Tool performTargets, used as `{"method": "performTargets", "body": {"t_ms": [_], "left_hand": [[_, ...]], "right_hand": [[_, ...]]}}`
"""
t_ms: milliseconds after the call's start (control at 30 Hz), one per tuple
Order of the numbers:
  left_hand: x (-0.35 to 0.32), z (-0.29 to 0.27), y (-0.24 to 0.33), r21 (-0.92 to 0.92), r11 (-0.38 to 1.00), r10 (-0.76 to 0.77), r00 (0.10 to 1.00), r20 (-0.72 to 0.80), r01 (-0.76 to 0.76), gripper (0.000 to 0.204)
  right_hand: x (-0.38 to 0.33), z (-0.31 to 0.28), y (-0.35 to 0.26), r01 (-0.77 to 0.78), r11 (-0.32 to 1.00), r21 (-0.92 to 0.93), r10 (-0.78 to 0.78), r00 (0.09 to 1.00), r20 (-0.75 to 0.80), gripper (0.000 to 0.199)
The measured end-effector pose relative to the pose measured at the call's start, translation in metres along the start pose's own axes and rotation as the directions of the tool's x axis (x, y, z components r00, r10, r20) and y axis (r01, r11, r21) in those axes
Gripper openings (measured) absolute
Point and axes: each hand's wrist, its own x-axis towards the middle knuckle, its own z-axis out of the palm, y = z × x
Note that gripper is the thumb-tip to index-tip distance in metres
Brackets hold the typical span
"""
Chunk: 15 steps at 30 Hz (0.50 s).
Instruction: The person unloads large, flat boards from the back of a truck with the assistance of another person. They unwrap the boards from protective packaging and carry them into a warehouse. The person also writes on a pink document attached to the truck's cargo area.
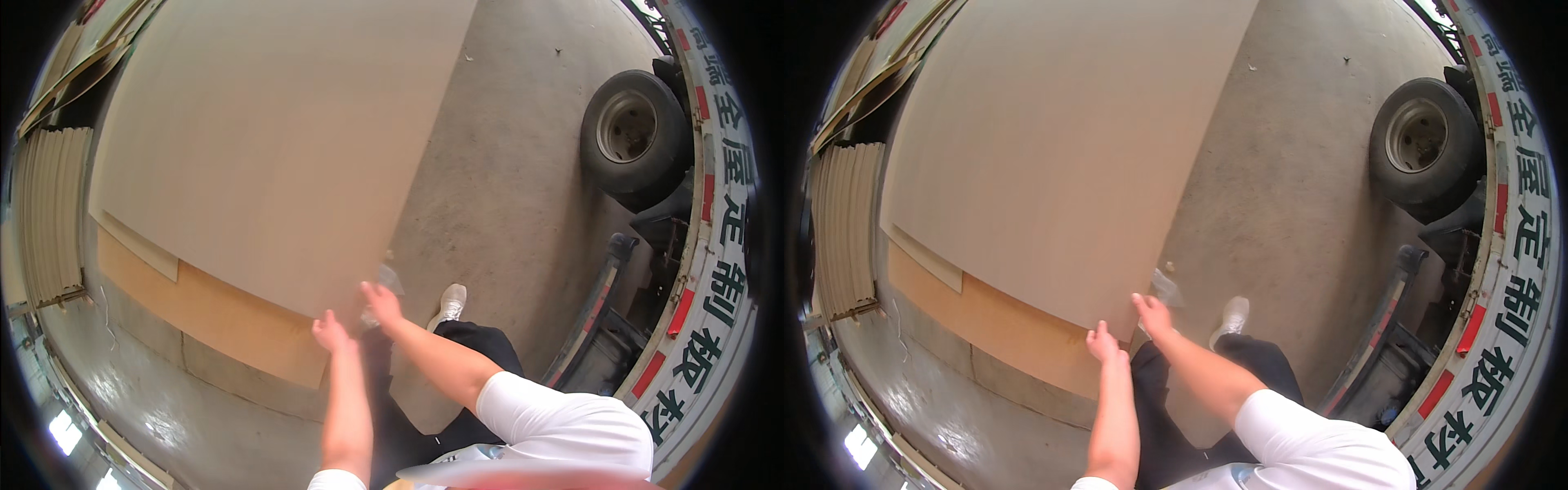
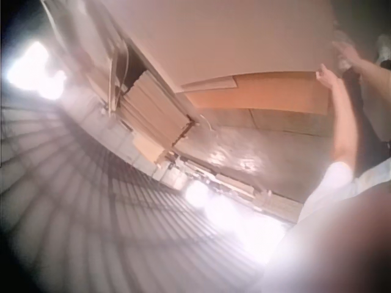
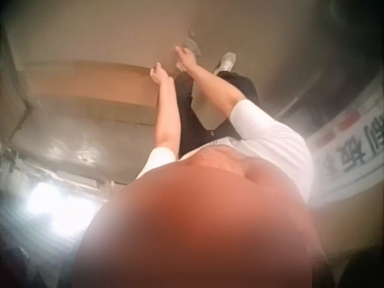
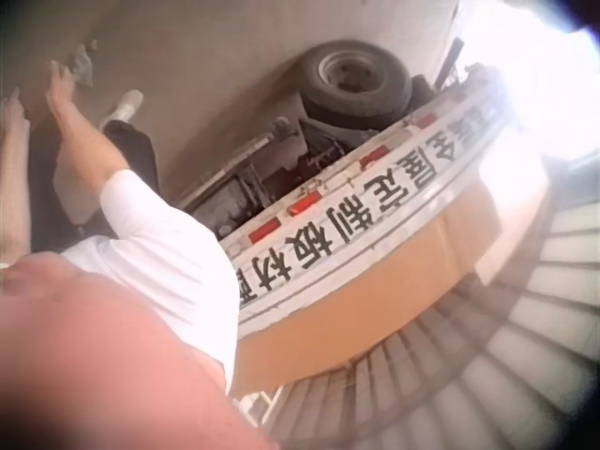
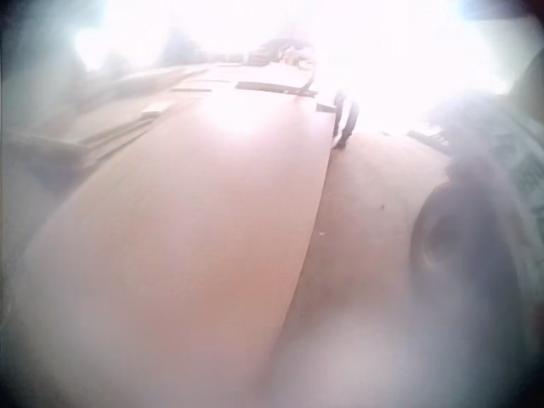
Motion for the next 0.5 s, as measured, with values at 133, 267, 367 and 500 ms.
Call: {"method": "performTargets", "body": {"t_ms": [133, 267, 367, 500], "left_hand": [[-0.039, 0.019, -0.002, -0.002, 0.982, -0.183, 0.962, 0.204, 0.187, 0.014], [-0.063, 0.010, 0.027, 0.131, 0.978, -0.203, 0.900, 0.387, 0.164, 0.028], [-0.085, -0.012, 0.059, 0.096, 0.981, -0.192, 0.787, 0.587, 0.168, 0.041], [-0.122, -0.034, 0.113, 0.042, 0.982, -0.161, 0.713, 0.682, 0.182, 0.048]], "right_hand": [[0.000, -0.026, 0.002, -0.140, 0.984, 0.111, 0.146, 0.988, -0.048, 0.070], [-0.021, -0.068, 0.003, -0.075, 0.947, 0.314, 0.064, 0.997, 0.044, 0.063], [-0.088, -0.103, -0.020, -0.035, 0.962, 0.270, 0.047, 0.998, -0.040, 0.060], [-0.181, -0.163, -0.048, 0.057, 0.963, 0.265, -0.028, 0.993, -0.112, 0.058]]}}
